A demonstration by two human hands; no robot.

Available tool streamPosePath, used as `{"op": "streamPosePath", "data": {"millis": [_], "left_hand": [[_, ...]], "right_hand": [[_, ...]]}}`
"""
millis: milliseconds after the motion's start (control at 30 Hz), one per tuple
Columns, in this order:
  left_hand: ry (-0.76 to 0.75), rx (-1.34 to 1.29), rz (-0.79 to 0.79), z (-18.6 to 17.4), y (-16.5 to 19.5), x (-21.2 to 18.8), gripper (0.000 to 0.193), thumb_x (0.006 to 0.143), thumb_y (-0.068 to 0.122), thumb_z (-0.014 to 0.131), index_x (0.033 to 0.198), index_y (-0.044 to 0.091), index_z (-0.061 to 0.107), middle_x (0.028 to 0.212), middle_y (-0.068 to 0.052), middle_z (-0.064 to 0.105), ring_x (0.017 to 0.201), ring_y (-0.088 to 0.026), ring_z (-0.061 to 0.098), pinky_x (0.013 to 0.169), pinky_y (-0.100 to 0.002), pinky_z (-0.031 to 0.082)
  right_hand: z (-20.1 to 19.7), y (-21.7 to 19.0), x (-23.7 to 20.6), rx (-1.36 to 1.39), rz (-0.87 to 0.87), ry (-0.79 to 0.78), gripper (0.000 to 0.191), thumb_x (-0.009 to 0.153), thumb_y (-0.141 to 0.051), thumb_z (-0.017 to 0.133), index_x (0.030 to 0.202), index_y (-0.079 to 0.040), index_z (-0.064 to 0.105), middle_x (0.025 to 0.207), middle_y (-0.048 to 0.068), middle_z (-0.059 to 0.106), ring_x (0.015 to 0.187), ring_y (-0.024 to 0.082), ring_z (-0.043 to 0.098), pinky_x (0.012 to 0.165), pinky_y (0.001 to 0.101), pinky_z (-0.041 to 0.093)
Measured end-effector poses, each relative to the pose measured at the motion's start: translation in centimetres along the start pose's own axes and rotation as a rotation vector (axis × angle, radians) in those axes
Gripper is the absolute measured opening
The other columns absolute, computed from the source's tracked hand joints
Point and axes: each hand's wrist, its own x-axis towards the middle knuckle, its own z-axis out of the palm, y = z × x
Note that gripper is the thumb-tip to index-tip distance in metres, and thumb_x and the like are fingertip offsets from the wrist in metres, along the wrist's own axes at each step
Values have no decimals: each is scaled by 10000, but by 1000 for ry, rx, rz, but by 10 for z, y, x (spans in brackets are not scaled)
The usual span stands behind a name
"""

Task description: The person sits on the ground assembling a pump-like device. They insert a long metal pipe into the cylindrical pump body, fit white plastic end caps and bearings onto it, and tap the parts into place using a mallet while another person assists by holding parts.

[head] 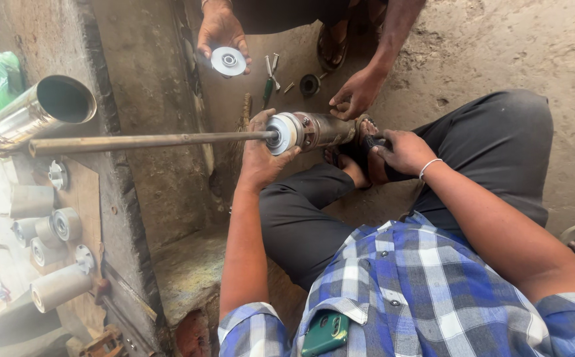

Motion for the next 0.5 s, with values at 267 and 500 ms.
{"op": "streamPosePath", "data": {"millis": [267, 500], "left_hand": [[-39, 76, 35, 2, -4, 3, 921, 675, 161, 948, 1452, 141, 454, 1440, -110, 479, 1347, -323, 493, 1150, -440, 439], [-61, 79, 51, 0, -4, 10, 905, 667, 169, 947, 1429, 148, 460, 1442, -104, 482, 1350, -327, 501, 1144, -451, 456]], "right_hand": [[8, 7, 7, 16, -114, -20, 421, 910, -359, 666, 1235, -93, 690, 1085, 195, 730, 1021, 395, 682, 904, 477, 530], [14, 15, 12, -26, -83, -69, 427, 924, -364, 650, 1277, -124, 668, 1131, 180, 722, 1082, 369, 667, 947, 461, 521]]}}
